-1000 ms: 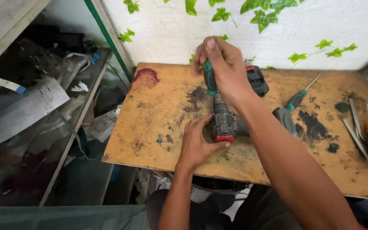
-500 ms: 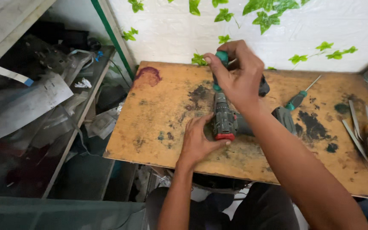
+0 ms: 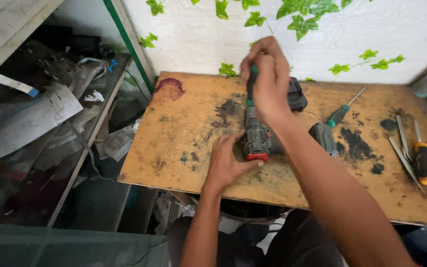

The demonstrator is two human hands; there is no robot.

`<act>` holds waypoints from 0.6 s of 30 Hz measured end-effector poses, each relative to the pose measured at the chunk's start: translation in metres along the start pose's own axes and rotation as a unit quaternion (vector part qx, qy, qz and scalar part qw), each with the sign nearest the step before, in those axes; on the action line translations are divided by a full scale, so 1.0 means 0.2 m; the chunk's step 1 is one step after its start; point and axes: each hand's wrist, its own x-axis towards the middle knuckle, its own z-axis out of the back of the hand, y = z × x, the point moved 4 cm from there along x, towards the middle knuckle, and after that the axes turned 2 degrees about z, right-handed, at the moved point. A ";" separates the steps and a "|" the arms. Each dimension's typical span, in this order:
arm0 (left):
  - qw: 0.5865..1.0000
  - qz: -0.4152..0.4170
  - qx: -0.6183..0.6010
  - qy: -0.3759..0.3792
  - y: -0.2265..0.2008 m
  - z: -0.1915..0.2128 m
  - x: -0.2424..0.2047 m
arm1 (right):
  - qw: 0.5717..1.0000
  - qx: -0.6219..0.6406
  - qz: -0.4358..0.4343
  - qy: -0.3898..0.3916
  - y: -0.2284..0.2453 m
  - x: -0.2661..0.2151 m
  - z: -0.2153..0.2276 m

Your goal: The person uses a screwdriver to unscrew and remove the chuck from a cordless drill. They then reattach the chuck and tighten the screws to secure it back onto the drill.

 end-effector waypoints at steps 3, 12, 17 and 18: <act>0.996 0.078 -0.015 0.036 -0.04 0.03 0.00 | 0.953 0.192 -0.175 0.158 0.04 0.04 -0.10; 0.997 0.056 -0.004 0.045 -0.01 0.00 0.00 | 0.960 -0.258 0.096 0.053 0.12 -0.07 -0.03; 0.998 0.055 -0.010 0.040 -0.06 0.04 -0.01 | 0.947 -0.297 0.110 0.049 0.20 -0.05 0.06; 0.995 0.080 -0.005 0.055 -0.08 0.04 -0.01 | 0.969 -0.231 0.052 0.076 0.19 -0.05 0.07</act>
